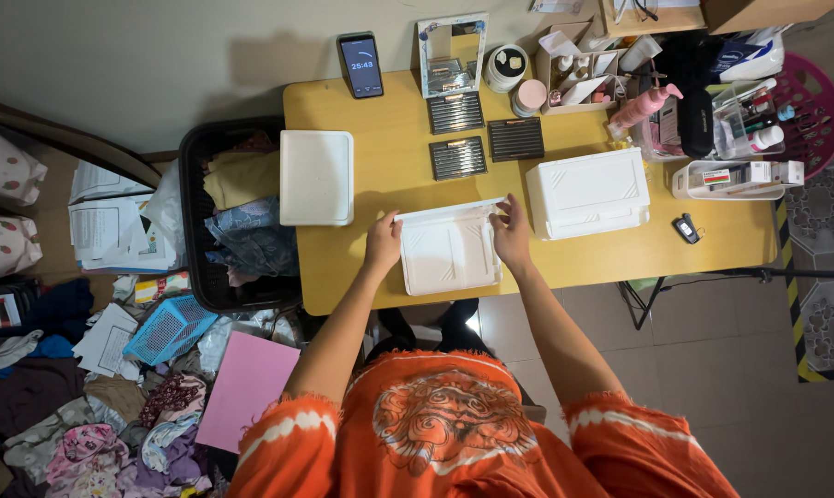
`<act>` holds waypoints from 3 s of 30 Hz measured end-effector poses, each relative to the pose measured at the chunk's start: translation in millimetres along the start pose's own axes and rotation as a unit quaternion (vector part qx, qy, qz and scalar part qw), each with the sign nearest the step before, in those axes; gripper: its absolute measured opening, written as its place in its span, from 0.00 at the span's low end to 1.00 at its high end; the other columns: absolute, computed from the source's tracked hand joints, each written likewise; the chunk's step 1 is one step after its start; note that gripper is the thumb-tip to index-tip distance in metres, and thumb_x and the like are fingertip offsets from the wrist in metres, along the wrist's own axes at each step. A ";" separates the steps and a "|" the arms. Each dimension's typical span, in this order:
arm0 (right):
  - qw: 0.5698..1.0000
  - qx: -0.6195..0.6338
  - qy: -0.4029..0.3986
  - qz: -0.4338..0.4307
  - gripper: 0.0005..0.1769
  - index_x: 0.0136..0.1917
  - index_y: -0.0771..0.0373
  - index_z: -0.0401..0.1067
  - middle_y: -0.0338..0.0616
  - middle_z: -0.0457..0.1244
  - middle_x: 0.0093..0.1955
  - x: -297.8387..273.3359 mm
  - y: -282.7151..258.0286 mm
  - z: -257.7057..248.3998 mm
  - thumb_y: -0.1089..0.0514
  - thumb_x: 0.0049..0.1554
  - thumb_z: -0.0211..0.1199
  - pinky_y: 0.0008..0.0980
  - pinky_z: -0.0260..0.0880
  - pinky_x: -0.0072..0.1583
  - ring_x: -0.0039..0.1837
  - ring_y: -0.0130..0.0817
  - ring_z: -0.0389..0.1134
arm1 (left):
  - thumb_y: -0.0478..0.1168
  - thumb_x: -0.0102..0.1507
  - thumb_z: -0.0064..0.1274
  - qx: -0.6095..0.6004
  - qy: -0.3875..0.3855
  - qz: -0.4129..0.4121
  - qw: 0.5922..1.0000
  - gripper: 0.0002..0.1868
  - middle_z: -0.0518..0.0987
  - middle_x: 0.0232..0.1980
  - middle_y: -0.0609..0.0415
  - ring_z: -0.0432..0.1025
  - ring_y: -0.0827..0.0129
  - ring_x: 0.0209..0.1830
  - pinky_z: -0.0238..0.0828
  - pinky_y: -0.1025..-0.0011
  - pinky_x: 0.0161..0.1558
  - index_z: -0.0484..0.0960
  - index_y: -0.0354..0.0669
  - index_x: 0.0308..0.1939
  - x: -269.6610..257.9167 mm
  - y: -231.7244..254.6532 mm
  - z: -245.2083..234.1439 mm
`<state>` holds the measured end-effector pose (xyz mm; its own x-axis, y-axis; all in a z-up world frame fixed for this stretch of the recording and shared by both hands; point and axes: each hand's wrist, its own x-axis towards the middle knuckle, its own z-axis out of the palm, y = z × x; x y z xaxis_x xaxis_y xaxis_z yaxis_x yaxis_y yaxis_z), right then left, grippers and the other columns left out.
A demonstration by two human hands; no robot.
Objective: The person assembles white plastic containers by hand on a cluttered table. They repeatedly open, fold, and snap the container walls into place, then close the lids. The person handles multiple identical containers one at a time, stacking them after assembly.
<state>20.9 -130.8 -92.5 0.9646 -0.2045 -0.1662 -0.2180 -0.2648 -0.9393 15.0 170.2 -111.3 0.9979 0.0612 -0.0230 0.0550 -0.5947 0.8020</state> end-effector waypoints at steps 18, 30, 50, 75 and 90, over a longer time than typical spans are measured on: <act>0.996 -0.027 -0.059 -0.055 0.44 0.81 0.68 0.41 0.59 0.60 0.70 -9.5 -5.4 -20.9 0.65 0.59 0.61 0.36 0.72 0.57 0.58 0.39 0.69 | 0.42 0.68 0.51 -0.006 0.052 -0.030 0.998 0.18 0.82 0.51 0.34 0.78 0.46 0.50 0.74 0.57 0.51 0.79 0.32 0.57 4.0 -0.4 17.7; 0.970 -0.177 -0.163 0.041 0.33 0.71 0.67 0.64 0.54 0.68 0.61 -56.7 47.0 13.6 0.56 0.56 0.67 0.40 0.71 0.60 0.60 0.43 0.70 | 0.44 0.74 0.42 -0.080 0.022 -0.045 0.996 0.17 0.82 0.50 0.34 0.77 0.42 0.52 0.73 0.57 0.52 0.77 0.33 0.55 -4.4 -0.5 17.5; 0.976 -0.205 -0.020 0.064 0.36 0.68 0.77 0.66 0.67 0.66 0.60 -91.1 43.4 84.5 0.55 0.52 0.69 0.43 0.68 0.63 0.63 0.57 0.68 | 0.65 0.75 0.28 -0.235 -0.231 -0.226 0.917 0.37 0.69 0.74 0.46 0.63 0.56 0.74 0.59 0.60 0.68 0.66 0.40 0.74 -38.0 -49.6 19.1; 0.979 -0.150 -0.137 0.010 0.19 0.58 0.68 0.77 0.53 0.71 0.44 -88.0 -31.9 97.6 0.55 0.56 0.66 0.39 0.74 0.48 0.42 0.43 0.74 | 0.62 0.74 0.25 -0.339 -0.215 -0.200 0.894 0.36 0.65 0.78 0.39 0.61 0.53 0.77 0.57 0.58 0.74 0.62 0.39 0.76 -53.0 -48.4 39.3; 0.985 -0.069 -0.154 0.042 0.22 0.60 0.69 0.74 0.54 0.71 0.47 -72.4 -33.7 139.7 0.66 0.52 0.56 0.37 0.71 0.54 0.48 0.39 0.73 | 0.36 0.70 0.43 -0.151 -0.172 -0.167 0.959 0.26 0.83 0.53 0.43 0.78 0.66 0.46 0.73 0.69 0.48 0.68 0.40 0.73 -15.2 -63.6 28.5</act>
<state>-20.9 24.6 -90.7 0.9366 0.0594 -0.3453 -0.2969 -0.3885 -0.8723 -2.6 184.3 -179.0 0.8821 -0.0907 -0.4623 0.4124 -0.3257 0.8508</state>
